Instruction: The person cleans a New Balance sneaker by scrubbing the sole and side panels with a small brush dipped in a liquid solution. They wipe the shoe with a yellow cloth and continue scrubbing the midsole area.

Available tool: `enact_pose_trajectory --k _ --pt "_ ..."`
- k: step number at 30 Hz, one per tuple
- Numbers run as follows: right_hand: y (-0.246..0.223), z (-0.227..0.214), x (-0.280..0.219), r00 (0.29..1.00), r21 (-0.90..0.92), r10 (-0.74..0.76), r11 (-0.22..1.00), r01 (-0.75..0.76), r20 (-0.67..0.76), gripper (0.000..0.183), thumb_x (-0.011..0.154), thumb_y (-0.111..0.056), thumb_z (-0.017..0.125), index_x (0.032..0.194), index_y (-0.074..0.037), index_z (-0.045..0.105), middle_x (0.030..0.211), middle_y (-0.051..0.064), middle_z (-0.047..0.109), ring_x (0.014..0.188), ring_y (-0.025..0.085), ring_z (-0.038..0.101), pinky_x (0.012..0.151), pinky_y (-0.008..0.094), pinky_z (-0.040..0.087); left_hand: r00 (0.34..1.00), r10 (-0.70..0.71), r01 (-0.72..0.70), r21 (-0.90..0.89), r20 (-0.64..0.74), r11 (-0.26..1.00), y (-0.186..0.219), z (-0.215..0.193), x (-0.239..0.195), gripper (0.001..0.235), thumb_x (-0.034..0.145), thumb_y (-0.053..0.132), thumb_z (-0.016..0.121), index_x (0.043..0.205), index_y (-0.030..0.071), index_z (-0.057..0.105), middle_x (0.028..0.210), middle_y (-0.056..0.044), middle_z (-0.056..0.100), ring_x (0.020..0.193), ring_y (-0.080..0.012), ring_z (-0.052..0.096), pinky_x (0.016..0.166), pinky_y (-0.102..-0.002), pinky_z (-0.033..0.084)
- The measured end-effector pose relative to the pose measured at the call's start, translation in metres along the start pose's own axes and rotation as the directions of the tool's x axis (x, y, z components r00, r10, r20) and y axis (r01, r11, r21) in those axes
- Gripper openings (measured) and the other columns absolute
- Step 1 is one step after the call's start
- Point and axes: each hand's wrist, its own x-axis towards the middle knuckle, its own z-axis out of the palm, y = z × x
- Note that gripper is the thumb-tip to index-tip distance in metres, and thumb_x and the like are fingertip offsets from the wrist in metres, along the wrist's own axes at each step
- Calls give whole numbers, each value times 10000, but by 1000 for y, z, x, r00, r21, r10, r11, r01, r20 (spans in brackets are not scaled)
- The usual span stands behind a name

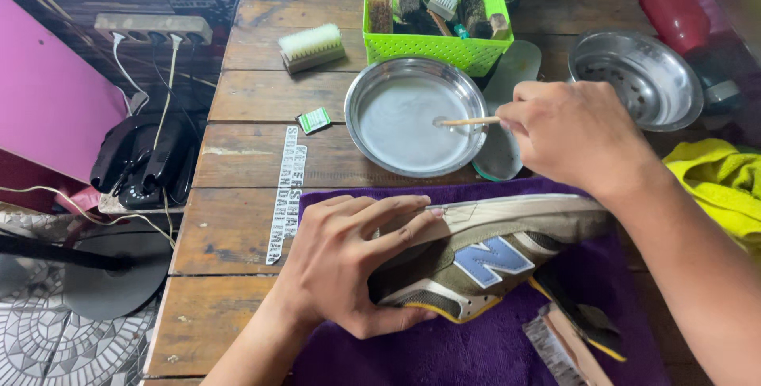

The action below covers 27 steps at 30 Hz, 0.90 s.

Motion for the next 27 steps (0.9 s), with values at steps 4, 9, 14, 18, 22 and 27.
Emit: enact_pose_trajectory --k 4,9,14,18,22,27 --pt "-3 0 1 1000 3 6 1000 -6 1 235 1097 -402 589 1077 -330 812 967 -16 722 880 406 811 683 620 633 1000 17 -17 7 8 1000 -2 1 0 802 877 692 701 1456 137 706 1450 -121 787 1084 -323 841 794 -455 594" --pt "-3 -7 -1 989 88 103 990 -113 108 315 1082 -468 577 1258 -443 837 1073 -64 770 1060 366 800 869 627 618 1000 14 -14 10 -9 1000 -1 -1 1 786 899 686 688 1460 135 713 1457 -122 787 997 -319 829 793 -449 593" --pt "-4 -14 -7 987 116 129 983 -139 93 282 1095 -483 612 1215 -386 848 1045 -78 775 1021 351 803 826 620 615 1000 12 -12 13 -3 1000 -1 0 -1 790 893 680 700 1467 137 707 1469 -127 781 997 -315 825 803 -442 588" --pt "1 -16 -15 987 115 156 981 -159 39 280 1074 -490 642 1252 -435 851 1062 -109 757 987 317 808 794 601 620 1000 9 -9 16 -3 1000 -1 0 0 785 885 677 705 1457 139 716 1461 -122 787 1015 -314 832 807 -438 593" --pt "5 -19 -28 986 107 166 980 -167 21 267 1081 -448 630 1234 -452 848 1022 -93 739 970 321 799 783 608 616 1000 3 -3 22 -8 1000 -1 0 0 778 872 671 727 1449 149 724 1463 -111 787 1049 -306 838 815 -433 595" --pt "7 -26 -48 978 164 209 964 -211 29 259 1080 -411 656 1232 -445 863 1040 -170 744 909 287 785 750 590 647 1000 9 -9 26 14 1000 -2 1 -1 802 897 700 676 1477 146 705 1460 -112 789 1098 -308 839 784 -438 579"
